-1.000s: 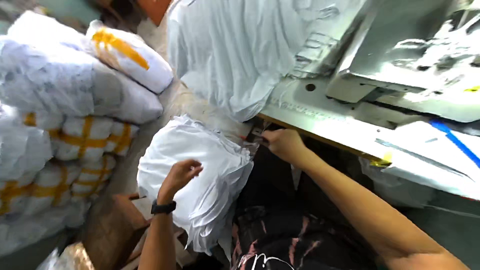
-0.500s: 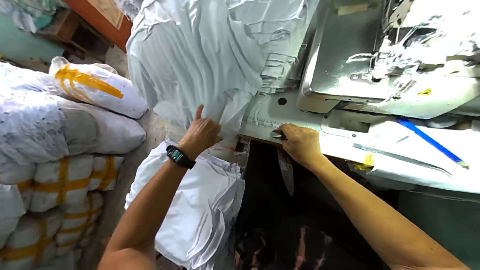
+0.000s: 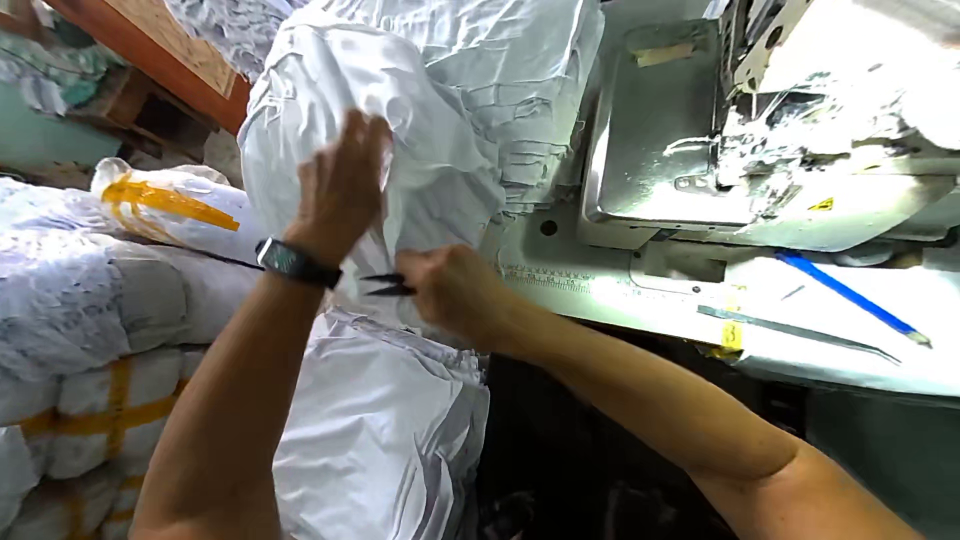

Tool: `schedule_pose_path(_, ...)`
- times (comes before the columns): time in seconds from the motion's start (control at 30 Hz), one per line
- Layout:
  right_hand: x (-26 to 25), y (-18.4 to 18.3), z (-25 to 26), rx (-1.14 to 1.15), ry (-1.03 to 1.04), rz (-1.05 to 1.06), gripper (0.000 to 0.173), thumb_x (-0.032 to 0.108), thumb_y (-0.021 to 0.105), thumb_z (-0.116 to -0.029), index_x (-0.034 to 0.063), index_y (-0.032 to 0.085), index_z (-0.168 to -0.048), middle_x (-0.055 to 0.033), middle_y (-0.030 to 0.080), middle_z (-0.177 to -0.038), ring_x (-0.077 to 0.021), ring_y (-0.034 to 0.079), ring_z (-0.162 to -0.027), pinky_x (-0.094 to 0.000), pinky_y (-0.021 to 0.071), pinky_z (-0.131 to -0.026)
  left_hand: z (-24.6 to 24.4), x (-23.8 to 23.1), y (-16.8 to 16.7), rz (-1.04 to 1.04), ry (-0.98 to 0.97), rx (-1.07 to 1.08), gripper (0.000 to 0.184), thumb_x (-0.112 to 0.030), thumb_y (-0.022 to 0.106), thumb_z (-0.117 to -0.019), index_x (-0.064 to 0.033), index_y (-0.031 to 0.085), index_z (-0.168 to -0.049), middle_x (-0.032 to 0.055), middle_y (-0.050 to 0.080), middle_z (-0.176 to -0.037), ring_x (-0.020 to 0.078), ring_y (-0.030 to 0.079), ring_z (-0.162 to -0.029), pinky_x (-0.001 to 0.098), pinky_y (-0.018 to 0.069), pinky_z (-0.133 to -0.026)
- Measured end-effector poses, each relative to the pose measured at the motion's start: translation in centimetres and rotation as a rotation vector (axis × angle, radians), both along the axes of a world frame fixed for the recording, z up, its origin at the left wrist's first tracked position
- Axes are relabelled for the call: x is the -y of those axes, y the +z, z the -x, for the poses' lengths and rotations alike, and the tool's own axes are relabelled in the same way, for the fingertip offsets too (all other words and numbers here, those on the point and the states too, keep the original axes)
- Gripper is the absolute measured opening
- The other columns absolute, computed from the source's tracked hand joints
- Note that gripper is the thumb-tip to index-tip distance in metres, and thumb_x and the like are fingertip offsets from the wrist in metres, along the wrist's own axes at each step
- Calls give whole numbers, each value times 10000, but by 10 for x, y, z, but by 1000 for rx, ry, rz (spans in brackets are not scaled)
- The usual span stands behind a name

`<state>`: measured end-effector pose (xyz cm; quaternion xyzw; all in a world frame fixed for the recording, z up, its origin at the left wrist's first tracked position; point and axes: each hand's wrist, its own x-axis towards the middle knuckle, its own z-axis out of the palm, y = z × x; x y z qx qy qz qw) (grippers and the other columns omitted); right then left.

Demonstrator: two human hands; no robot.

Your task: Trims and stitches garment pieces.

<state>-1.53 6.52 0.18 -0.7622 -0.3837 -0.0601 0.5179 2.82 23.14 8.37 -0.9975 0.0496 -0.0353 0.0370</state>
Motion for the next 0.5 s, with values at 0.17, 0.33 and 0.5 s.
schedule_pose_path(0.17,60,15,-39,-33,-358,411,148,21,593,-939,-62,666,-1037,-223,659,-754,-430,689,-711,-559,525,-601,-39,-50,61,69,308,292,439,-158,620,-960,120,556,-1294,419,545,-1293,622,529,-1198,804,383,-938)
schedule_pose_path(0.33,91,-12,-12,-116,-135,27,46,57,646,-933,48,653,-888,-59,595,-654,-164,570,-527,-335,464,-462,-70,43,65,78,141,462,242,-78,539,-978,132,637,-1048,361,635,-1059,533,610,-1018,687,428,-844)
schedule_pose_path(0.5,197,-68,31,-417,-225,61,162,161,550,-957,112,624,-821,48,531,-585,-16,508,-490,-223,451,-477,-104,143,-13,570,-532,350,218,24,518,-869,56,712,-962,192,731,-1012,269,684,-1037,436,491,-946)
